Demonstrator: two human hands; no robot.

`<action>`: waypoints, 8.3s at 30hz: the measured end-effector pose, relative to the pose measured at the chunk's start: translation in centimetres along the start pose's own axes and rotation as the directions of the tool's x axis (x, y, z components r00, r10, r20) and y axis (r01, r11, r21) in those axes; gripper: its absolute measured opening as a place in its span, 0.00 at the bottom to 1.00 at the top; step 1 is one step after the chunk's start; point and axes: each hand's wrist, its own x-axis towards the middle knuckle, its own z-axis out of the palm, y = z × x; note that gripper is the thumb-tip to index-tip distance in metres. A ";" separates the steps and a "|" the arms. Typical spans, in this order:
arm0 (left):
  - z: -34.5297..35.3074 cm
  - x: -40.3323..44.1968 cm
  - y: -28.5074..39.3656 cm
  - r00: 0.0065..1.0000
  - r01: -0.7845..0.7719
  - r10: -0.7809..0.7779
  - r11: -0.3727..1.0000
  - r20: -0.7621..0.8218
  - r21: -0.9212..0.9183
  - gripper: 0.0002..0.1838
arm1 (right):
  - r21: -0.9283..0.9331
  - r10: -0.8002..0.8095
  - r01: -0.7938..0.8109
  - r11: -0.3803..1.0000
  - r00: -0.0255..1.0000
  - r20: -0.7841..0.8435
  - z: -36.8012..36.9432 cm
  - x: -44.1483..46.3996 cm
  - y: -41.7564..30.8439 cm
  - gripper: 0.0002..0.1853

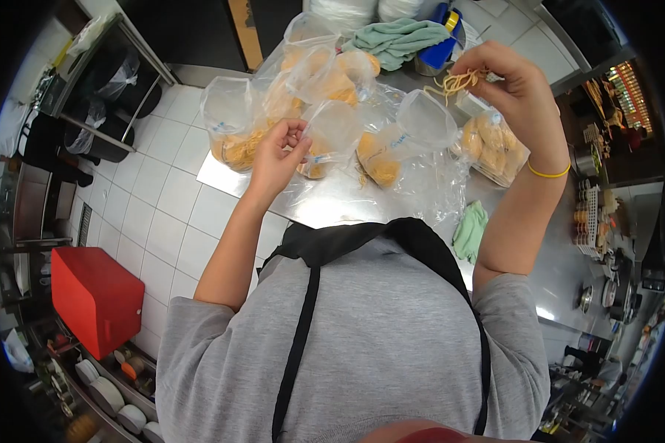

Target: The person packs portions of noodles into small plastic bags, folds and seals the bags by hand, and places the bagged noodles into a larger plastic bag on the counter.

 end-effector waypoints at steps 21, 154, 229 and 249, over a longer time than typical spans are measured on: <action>-8.4 1.1 1.4 0.749 0.129 0.635 0.143 -0.191 0.981 0.12 | 0.078 0.048 -0.065 0.995 0.977 0.207 6.0 0.7 -0.2 0.06; 11.0 4.2 6.5 0.794 -0.289 0.336 0.942 0.507 -0.172 0.21 | 0.912 0.276 -0.099 -0.398 0.935 0.222 10.4 -11.5 3.0 0.39; 13.9 2.1 1.0 0.648 -0.581 0.184 0.746 0.739 0.324 0.16 | -0.588 0.192 -0.163 0.792 0.981 -0.013 10.0 -12.0 -0.4 0.37; 12.7 0.3 11.0 0.457 -0.038 0.190 0.980 0.869 -0.195 0.08 | 0.559 0.053 -0.220 0.800 0.953 0.299 2.6 -15.8 3.6 0.13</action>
